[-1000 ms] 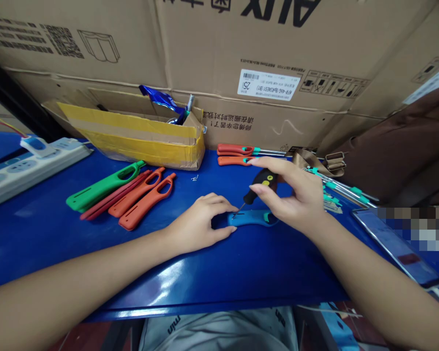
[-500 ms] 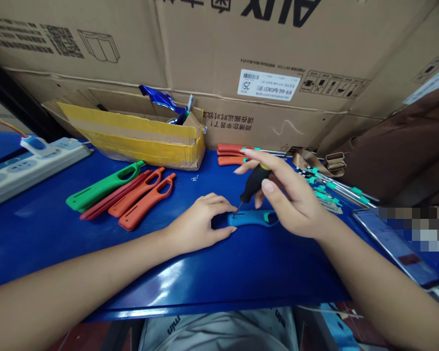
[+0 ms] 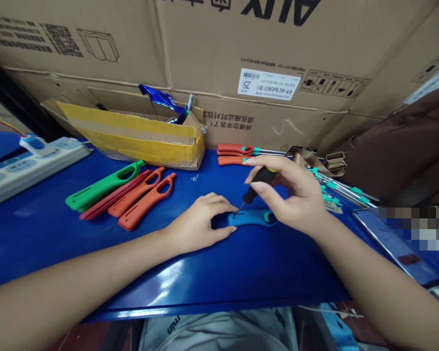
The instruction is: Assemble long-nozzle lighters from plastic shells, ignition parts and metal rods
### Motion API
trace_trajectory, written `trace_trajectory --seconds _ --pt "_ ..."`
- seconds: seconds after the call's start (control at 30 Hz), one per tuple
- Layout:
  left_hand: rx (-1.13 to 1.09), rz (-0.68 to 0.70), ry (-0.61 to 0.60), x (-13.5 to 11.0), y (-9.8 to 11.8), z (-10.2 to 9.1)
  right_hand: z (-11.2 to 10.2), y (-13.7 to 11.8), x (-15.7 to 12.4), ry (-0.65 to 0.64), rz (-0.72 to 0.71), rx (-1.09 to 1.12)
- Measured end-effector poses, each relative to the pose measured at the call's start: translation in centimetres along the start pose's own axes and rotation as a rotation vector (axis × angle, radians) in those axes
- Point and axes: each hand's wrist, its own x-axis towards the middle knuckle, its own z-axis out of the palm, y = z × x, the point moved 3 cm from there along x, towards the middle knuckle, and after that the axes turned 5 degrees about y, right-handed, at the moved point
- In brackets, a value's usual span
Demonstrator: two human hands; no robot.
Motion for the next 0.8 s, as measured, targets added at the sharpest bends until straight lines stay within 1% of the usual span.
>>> trace_trajectory --seconds 0.03,0.07,0.1,0.13,0.2,0.23,0.27,0.3,0.4,0.43,0.47,0.57,0.6,0.63,0.67,0.73,0.77,0.8 --pt "0.000 0.003 0.003 0.00 0.02 -0.01 -0.19 -0.20 0.03 0.054 -0.068 -0.087" --pt "0.001 0.004 0.006 0.01 0.04 -0.02 -0.31 -0.36 0.03 0.077 -0.116 -0.150" --pt "0.001 0.004 0.008 0.02 0.06 -0.04 -0.36 -0.44 0.04 0.064 -0.133 -0.168" --pt "0.002 0.003 0.007 0.03 0.07 -0.04 -0.33 -0.41 0.05 0.018 -0.113 -0.138" --pt "0.004 -0.003 0.002 0.04 0.09 -0.06 -0.15 -0.18 0.02 -0.110 -0.007 -0.001" --pt "0.006 -0.006 0.000 0.04 0.10 -0.06 -0.07 -0.08 -0.01 -0.153 0.036 0.053" --pt "0.007 -0.007 -0.001 0.03 0.11 -0.07 -0.08 -0.04 -0.01 -0.160 0.048 0.065" --pt "0.008 -0.006 0.000 0.02 0.11 -0.08 -0.17 -0.05 0.02 -0.132 0.028 0.031" --pt "0.007 0.000 0.003 0.01 0.11 -0.08 -0.56 -0.37 0.13 0.013 -0.114 -0.173" --pt "0.007 0.001 0.001 0.02 0.09 -0.07 -0.55 -0.44 0.14 0.016 -0.136 -0.195" --pt "0.007 -0.001 -0.001 0.03 0.07 -0.06 -0.44 -0.43 0.14 -0.018 -0.125 -0.171" --pt "0.007 -0.006 -0.005 0.03 0.00 -0.02 0.14 -0.19 0.00 -0.189 0.016 0.048" --pt "0.007 -0.006 -0.004 0.01 -0.01 -0.02 0.23 -0.15 -0.05 -0.205 0.045 0.091" --pt "0.006 -0.005 0.000 0.00 -0.02 -0.02 0.20 -0.15 -0.07 -0.184 0.044 0.086" --pt "0.006 -0.003 0.005 -0.02 -0.01 -0.03 0.08 -0.21 -0.07 -0.138 0.015 0.033" --pt "0.004 -0.001 0.008 -0.02 0.02 -0.03 -0.22 -0.47 -0.06 -0.048 -0.087 -0.135" --pt "0.003 -0.002 0.007 -0.02 0.04 -0.03 -0.28 -0.58 -0.08 -0.033 -0.122 -0.198" --pt "0.002 -0.004 0.005 0.00 0.06 -0.04 -0.27 -0.65 -0.09 -0.042 -0.134 -0.217"
